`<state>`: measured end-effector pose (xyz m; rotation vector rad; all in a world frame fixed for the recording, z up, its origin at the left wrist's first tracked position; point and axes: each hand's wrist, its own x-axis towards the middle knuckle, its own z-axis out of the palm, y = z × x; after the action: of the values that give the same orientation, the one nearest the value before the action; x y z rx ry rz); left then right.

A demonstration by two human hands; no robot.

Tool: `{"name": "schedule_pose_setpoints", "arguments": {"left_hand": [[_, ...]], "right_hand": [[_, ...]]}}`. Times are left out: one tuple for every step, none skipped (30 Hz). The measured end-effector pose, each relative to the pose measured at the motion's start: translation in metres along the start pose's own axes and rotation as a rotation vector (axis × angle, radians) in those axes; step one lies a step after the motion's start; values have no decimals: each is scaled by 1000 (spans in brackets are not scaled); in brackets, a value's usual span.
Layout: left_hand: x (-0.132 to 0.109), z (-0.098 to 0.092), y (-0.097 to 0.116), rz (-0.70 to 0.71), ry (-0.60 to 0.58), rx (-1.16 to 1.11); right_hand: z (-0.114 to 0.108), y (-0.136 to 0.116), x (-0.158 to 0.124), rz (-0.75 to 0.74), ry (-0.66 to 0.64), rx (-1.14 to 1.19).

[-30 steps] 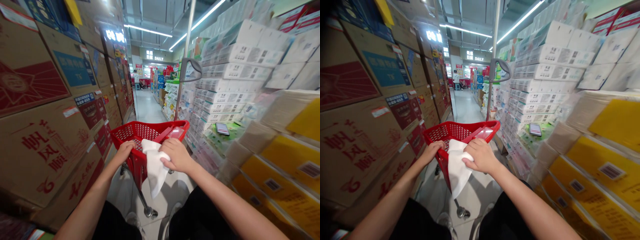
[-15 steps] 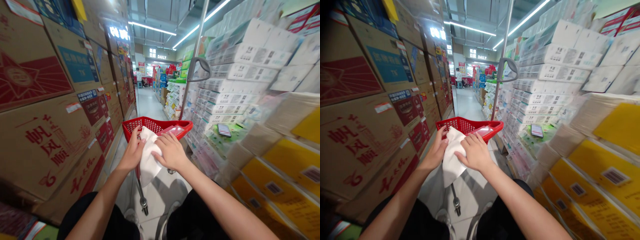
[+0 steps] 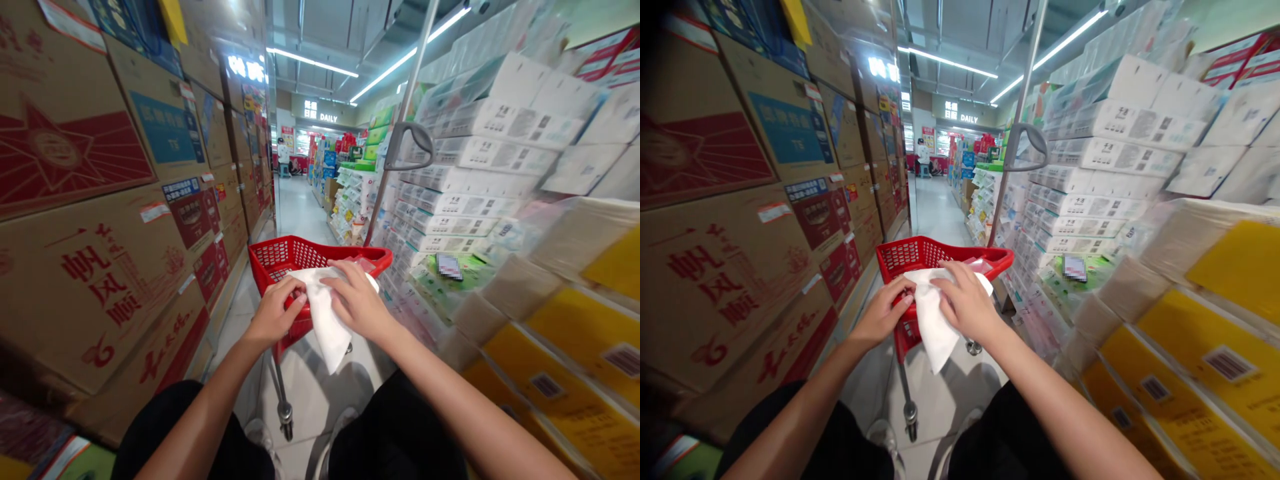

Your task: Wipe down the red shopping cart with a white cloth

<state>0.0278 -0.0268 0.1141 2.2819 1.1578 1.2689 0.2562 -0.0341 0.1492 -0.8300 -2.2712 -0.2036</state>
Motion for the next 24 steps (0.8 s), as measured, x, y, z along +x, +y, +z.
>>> {"name": "schedule_pose_setpoints", "arguments": {"left_hand": [[0, 0, 0, -2, 0, 13], [0, 0, 0, -8, 7, 24], [-1, 1, 1, -19, 16, 29], [-2, 1, 1, -32, 24, 26], [-3, 1, 1, -46, 30, 17], [-4, 1, 2, -59, 38, 3], [-4, 1, 2, -72, 48, -13], [-4, 0, 2, -81, 54, -27], [-4, 0, 2, -81, 52, -35], [-3, -1, 1, -76, 42, -38], [-1, -2, 0, -70, 24, -34], [0, -3, -1, -64, 3, -26], [1, -4, -3, -60, -16, -17], [2, -6, -4, -59, -27, -9], [3, -7, -5, -62, -30, -6], [4, -8, -6, -65, -27, -7], [4, -9, -8, -64, -23, -9], [4, -10, -9, -62, -12, -8], [5, -10, -11, -57, 5, -5], [5, -9, -12, -49, 25, 0], [5, -8, -14, -39, 48, 10], [6, -7, -15, -32, 71, 24], [7, -5, -16, -29, 91, 38], [8, -3, -17, -30, 105, 50]], "right_hand": [[1, -8, 0, -21, -26, 44], [2, -15, -1, -29, -53, 74], [4, -21, -1, -23, -75, 85], [6, -26, 0, -6, -88, 75], [8, -29, 0, 14, -93, 48], [11, -30, 2, 28, -95, 10], [13, -28, 4, 33, -98, -30], [14, -23, 7, 31, -103, -67], [15, -16, 10, 29, -107, -100], [15, -7, 13, 33, -108, -128], [13, 5, 17, 47, -109, -151], [11, 18, 20, 73, -113, -167], [8, 32, 23, 104, -126, -176], [4, 47, 25, 138, -146, -178], [0, 62, 26, 172, -173, -176], [-3, 75, 25, 197, -200, -170], [-7, 87, 24, 207, -222, -161], [-9, 95, 21, 206, -229, -154], [-9, 99, 18, 197, -216, -149], [-8, 98, 14, 176, -187, -147], [-6, 93, 11, 146, -150, -145], [-1, 82, 8, 111, -109, -142], [4, 68, 7, 72, -76, -137], [11, 51, 6, 29, -60, -126]]}}
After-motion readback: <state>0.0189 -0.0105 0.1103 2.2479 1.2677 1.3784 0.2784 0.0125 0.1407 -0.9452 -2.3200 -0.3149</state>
